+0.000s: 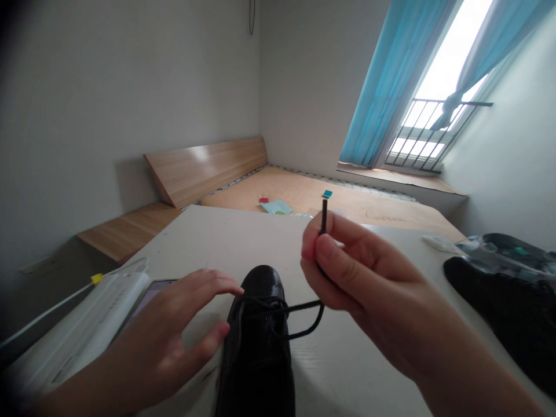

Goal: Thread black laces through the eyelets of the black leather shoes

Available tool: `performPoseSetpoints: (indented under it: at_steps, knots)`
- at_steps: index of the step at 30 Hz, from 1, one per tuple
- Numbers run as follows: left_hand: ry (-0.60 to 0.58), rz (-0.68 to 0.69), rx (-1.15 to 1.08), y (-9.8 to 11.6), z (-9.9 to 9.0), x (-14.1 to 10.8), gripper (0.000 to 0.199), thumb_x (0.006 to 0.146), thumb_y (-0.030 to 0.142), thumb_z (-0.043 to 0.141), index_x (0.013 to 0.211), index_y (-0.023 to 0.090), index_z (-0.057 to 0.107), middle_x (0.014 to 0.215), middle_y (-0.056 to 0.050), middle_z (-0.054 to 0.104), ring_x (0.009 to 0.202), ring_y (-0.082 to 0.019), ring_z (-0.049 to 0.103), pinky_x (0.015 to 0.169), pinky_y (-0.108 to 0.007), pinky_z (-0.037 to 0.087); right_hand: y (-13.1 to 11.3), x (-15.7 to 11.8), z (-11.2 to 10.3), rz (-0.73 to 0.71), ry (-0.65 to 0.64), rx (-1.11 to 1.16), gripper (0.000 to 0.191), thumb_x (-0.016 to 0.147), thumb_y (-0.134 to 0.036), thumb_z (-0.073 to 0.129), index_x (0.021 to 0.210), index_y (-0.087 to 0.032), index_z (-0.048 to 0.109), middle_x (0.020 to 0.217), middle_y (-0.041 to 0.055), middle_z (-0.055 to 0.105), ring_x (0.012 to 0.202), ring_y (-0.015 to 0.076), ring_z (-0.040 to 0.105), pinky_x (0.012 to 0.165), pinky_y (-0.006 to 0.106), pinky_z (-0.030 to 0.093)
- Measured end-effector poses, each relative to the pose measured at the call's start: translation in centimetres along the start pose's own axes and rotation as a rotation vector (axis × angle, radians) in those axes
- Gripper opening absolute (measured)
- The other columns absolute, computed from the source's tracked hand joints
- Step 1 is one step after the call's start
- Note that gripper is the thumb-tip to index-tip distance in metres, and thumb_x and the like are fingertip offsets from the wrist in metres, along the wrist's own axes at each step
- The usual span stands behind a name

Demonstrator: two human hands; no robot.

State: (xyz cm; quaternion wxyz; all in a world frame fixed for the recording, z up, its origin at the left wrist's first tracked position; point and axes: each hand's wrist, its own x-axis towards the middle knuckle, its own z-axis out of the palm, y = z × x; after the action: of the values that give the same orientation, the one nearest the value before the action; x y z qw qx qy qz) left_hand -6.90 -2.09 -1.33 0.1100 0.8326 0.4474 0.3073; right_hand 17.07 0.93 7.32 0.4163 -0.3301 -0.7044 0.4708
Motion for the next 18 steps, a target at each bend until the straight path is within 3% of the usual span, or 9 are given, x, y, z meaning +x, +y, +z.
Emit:
performPoseSetpoints:
  at_steps: [2,4,6,8,11,15,16,18]
  knots:
    - [-0.092,-0.034,-0.025,0.1,0.3,-0.1,0.042,0.090,0.042,0.054,0.129,0.027,0.047,0.130,-0.005,0.058,0.120,-0.027,0.053,0.101,-0.044,0.042,-0.5,-0.6,-0.1,-0.036,-0.021,-0.322,0.025,0.094,-0.047,0.050,0.080,-0.028,0.058,0.058,-0.0025,0.048,0.049,0.0122,0.041,0.041,0.024,0.029]
    - [-0.189,-0.081,-0.048,0.1,0.5,-0.2,0.054,0.089,0.053,0.052,0.136,0.027,0.043,0.139,-0.007,0.053,0.127,-0.030,0.049,0.105,-0.049,0.039,-0.3,-0.9,-0.2,-0.081,0.017,-0.792,0.027,0.096,-0.043,0.045,0.082,-0.026,0.061,0.067,0.0019,0.062,0.057,0.0165,0.055,0.047,0.027,0.037]
    - [-0.259,-0.119,-0.087,0.2,0.6,-0.1,0.057,0.089,0.058,0.050,0.137,0.027,0.043,0.140,-0.006,0.052,0.127,-0.030,0.049,0.106,-0.049,0.040,0.5,-1.0,-0.5,-0.095,0.048,-1.220,0.028,0.096,-0.037,0.042,0.088,-0.024,0.065,0.074,0.0064,0.069,0.061,0.0223,0.062,0.051,0.032,0.039]
    - [-0.290,-0.141,-0.132,0.1,0.6,0.0,0.055,0.089,0.059,0.050,0.134,0.028,0.046,0.138,-0.005,0.055,0.124,-0.028,0.052,0.104,-0.046,0.042,1.3,-1.0,-1.0,-0.011,-0.020,-1.455,0.025,0.092,-0.027,0.044,0.089,-0.024,0.069,0.073,0.0073,0.071,0.059,0.0257,0.064,0.052,0.034,0.039]
    - [-0.298,-0.172,-0.181,0.1,0.5,0.2,0.056,0.086,0.060,0.053,0.132,0.029,0.047,0.134,-0.004,0.058,0.120,-0.028,0.056,0.101,-0.044,0.044,1.6,-1.4,-2.3,0.201,-0.308,-1.385,0.027,0.088,-0.018,0.050,0.075,-0.027,0.072,0.066,0.0034,0.071,0.059,0.0236,0.066,0.052,0.032,0.040]
    - [-0.309,-0.205,-0.228,0.2,0.4,0.4,0.059,0.084,0.062,0.055,0.131,0.028,0.048,0.130,-0.006,0.060,0.117,-0.029,0.057,0.099,-0.046,0.044,-0.2,-2.3,-3.5,0.233,-0.693,-0.909,0.022,0.090,-0.028,0.057,0.077,-0.030,0.075,0.072,0.0004,0.072,0.065,0.0179,0.067,0.057,0.027,0.047]
    - [-0.311,-0.215,-0.234,0.2,0.5,0.4,0.060,0.083,0.063,0.056,0.131,0.027,0.049,0.130,-0.006,0.060,0.117,-0.030,0.057,0.099,-0.046,0.044,-0.7,-2.3,-3.6,0.227,-0.738,-0.815,0.021,0.091,-0.030,0.057,0.080,-0.031,0.075,0.074,0.0007,0.073,0.068,0.0173,0.068,0.060,0.026,0.049]
    - [-0.316,-0.242,-0.235,0.2,0.5,0.5,0.064,0.081,0.066,0.056,0.131,0.027,0.049,0.131,-0.007,0.060,0.119,-0.031,0.056,0.099,-0.047,0.043,-1.4,-2.1,-3.4,0.177,-0.633,-0.641,0.016,0.087,-0.032,0.065,0.075,-0.030,0.076,0.069,0.0013,0.071,0.065,0.0165,0.067,0.059,0.024,0.050]
